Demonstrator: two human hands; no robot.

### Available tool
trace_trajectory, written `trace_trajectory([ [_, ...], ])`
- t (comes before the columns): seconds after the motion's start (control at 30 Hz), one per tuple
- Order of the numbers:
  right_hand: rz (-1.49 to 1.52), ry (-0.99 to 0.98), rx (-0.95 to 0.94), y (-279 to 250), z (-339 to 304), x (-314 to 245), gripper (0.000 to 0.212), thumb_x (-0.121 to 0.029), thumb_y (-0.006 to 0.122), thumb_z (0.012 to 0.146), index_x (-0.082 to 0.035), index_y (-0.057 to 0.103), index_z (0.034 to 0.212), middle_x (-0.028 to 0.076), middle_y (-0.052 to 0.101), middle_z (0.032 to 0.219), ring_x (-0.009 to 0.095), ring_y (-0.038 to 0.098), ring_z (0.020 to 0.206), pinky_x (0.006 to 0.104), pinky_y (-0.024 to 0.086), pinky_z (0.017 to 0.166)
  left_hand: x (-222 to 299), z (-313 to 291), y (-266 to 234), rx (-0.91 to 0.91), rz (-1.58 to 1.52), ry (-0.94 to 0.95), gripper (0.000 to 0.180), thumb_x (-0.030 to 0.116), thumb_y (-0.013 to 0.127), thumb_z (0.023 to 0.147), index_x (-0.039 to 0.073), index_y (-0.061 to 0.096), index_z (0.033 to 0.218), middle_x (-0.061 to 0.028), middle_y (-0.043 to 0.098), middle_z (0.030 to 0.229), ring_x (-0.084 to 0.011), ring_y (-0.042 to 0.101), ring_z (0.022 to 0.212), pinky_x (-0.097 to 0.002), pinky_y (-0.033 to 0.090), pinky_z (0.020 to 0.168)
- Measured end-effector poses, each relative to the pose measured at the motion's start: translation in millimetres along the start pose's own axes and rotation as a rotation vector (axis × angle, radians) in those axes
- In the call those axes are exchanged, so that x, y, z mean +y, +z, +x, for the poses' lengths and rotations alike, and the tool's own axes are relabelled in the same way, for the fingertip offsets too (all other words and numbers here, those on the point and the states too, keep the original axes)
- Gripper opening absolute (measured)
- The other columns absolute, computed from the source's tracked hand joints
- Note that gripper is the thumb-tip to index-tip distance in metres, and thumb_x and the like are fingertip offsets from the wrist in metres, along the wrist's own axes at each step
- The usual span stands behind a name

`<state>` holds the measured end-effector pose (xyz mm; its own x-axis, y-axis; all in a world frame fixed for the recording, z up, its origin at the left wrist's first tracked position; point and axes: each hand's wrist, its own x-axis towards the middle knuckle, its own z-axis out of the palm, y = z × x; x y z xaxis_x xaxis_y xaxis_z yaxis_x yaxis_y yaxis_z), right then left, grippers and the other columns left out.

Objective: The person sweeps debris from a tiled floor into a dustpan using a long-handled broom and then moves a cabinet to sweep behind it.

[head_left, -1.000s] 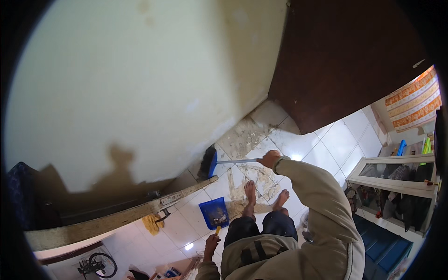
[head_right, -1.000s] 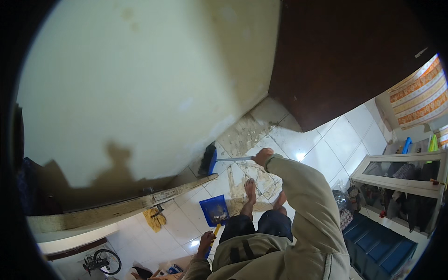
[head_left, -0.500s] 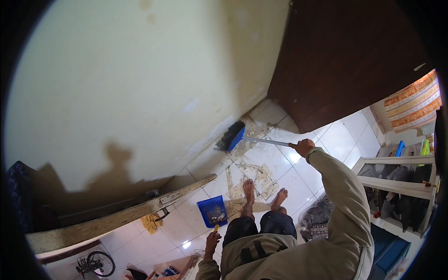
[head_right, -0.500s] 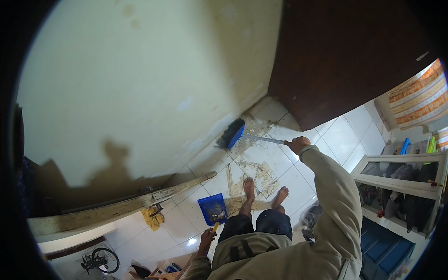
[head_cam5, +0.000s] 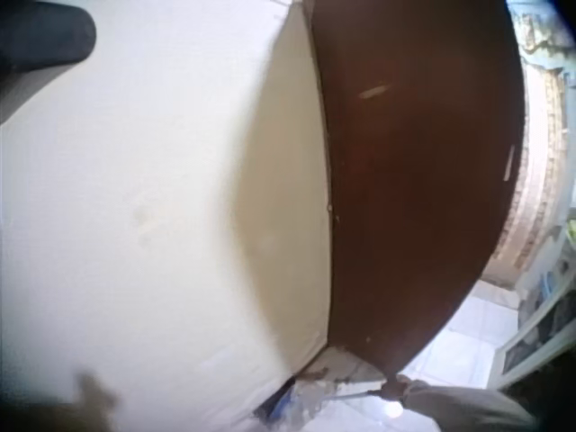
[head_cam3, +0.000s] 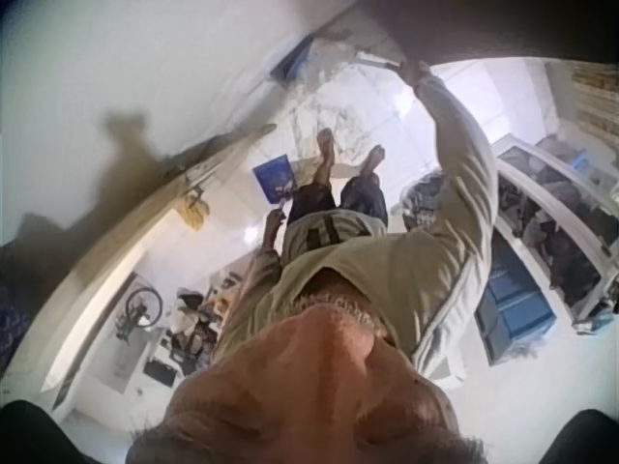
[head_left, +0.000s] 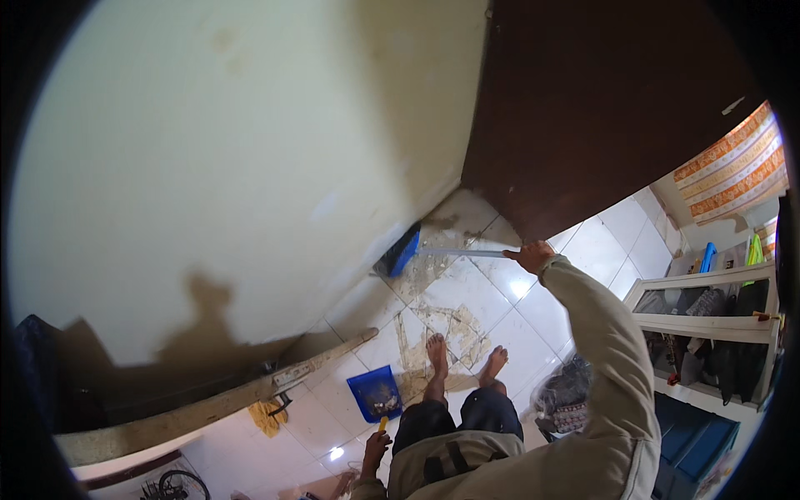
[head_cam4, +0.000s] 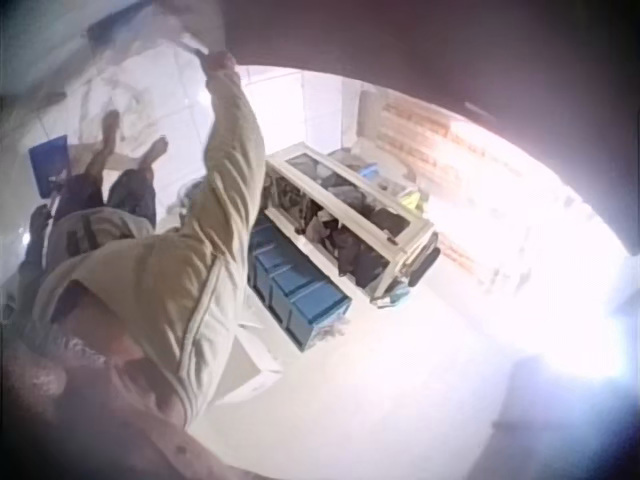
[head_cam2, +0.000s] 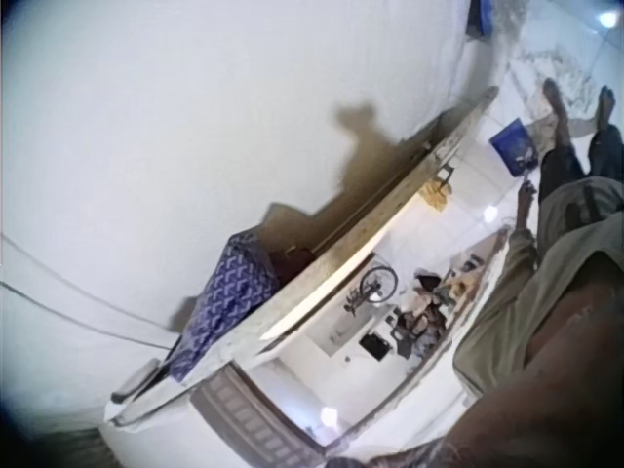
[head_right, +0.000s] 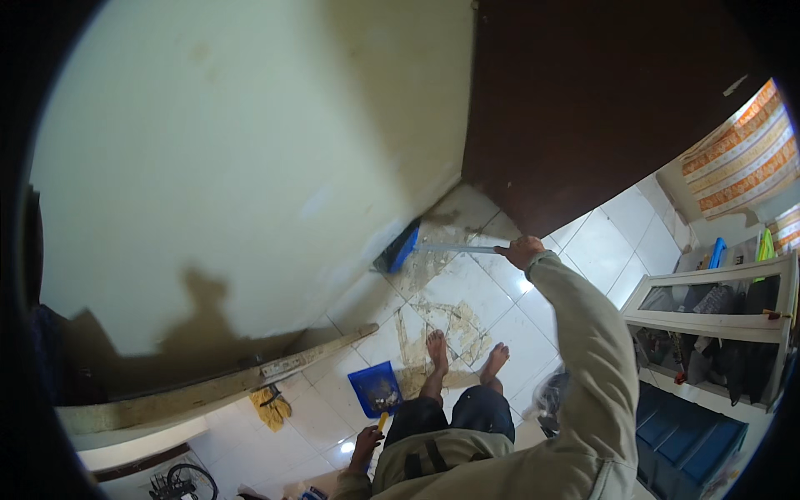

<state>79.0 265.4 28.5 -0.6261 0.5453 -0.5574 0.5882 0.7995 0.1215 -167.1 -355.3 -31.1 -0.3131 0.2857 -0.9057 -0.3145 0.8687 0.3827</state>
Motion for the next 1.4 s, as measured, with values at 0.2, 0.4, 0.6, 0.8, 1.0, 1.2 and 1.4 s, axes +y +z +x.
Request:
trace_trajectory([
  [0.2,0.010,0.095,-0.165,55,15,29,0.045,-0.016,0.030,0.091,-0.037,0.034,0.130,0.013,0.043,0.125,0.028,0.050,0.109,0.0385,0.039,0.091,7,1,-6,0.054,-0.043,0.038,0.038,0.020,0.052,0.082,-0.001,0.048,0.114,-0.0099,0.059,0.092,-0.0171,0.061,0.082,-0.0279,0.047,0.065],
  [0.4,0.262,0.256,-0.072,30,-2,45,0.043,-0.034,0.038,0.089,-0.024,0.035,0.131,0.012,0.041,0.129,0.025,0.037,0.122,0.0380,0.033,0.098,7,-2,-7,0.052,-0.003,0.022,0.038,0.021,0.052,0.083,-0.001,0.048,0.114,-0.0089,0.059,0.090,-0.0169,0.061,0.082,-0.0275,0.047,0.065],
  [0.6,-0.069,0.056,-0.115,-2,-52,65,0.051,-0.013,0.038,0.083,-0.028,0.036,0.131,0.013,0.060,0.095,0.028,0.061,0.082,0.0379,0.048,0.070,3,3,-2,0.030,-0.041,0.041,0.039,0.022,0.052,0.083,-0.002,0.048,0.114,-0.0077,0.059,0.090,-0.0159,0.061,0.082,-0.0271,0.046,0.065],
  [0.8,-0.048,0.077,-0.015,16,-48,107,0.046,-0.018,0.042,0.083,-0.029,0.040,0.128,0.012,0.062,0.089,0.024,0.062,0.080,0.0369,0.049,0.072,2,6,1,-0.017,0.000,0.017,0.040,0.021,0.053,0.082,-0.002,0.048,0.114,-0.0076,0.059,0.090,-0.0155,0.061,0.082,-0.0270,0.046,0.064],
  [1.0,0.160,0.353,0.015,45,16,115,0.037,-0.024,0.045,0.083,-0.030,0.050,0.120,0.003,0.046,0.126,0.024,0.042,0.117,0.0333,0.033,0.097,15,15,-9,-0.005,0.086,0.015,0.039,0.019,0.051,0.083,-0.002,0.046,0.115,-0.0122,0.058,0.096,-0.0209,0.060,0.088,-0.0330,0.048,0.072],
  [1.2,-0.216,-0.006,0.109,-16,-38,160,0.041,-0.015,0.044,0.081,-0.033,0.052,0.117,-0.003,0.053,0.118,0.019,0.050,0.109,0.0351,0.039,0.092,-4,10,-15,0.017,0.044,0.020,0.041,0.021,0.053,0.081,-0.002,0.048,0.114,-0.0128,0.060,0.093,-0.0197,0.061,0.084,-0.0309,0.048,0.068],
  [1.4,0.105,0.154,0.051,-43,4,126,0.034,-0.016,0.048,0.082,-0.027,0.055,0.113,-0.001,0.052,0.119,0.021,0.046,0.113,0.0325,0.042,0.092,-5,17,-6,-0.009,0.094,-0.021,0.039,0.020,0.052,0.082,-0.003,0.049,0.113,-0.0124,0.061,0.092,-0.0181,0.062,0.081,-0.0289,0.049,0.065],
])
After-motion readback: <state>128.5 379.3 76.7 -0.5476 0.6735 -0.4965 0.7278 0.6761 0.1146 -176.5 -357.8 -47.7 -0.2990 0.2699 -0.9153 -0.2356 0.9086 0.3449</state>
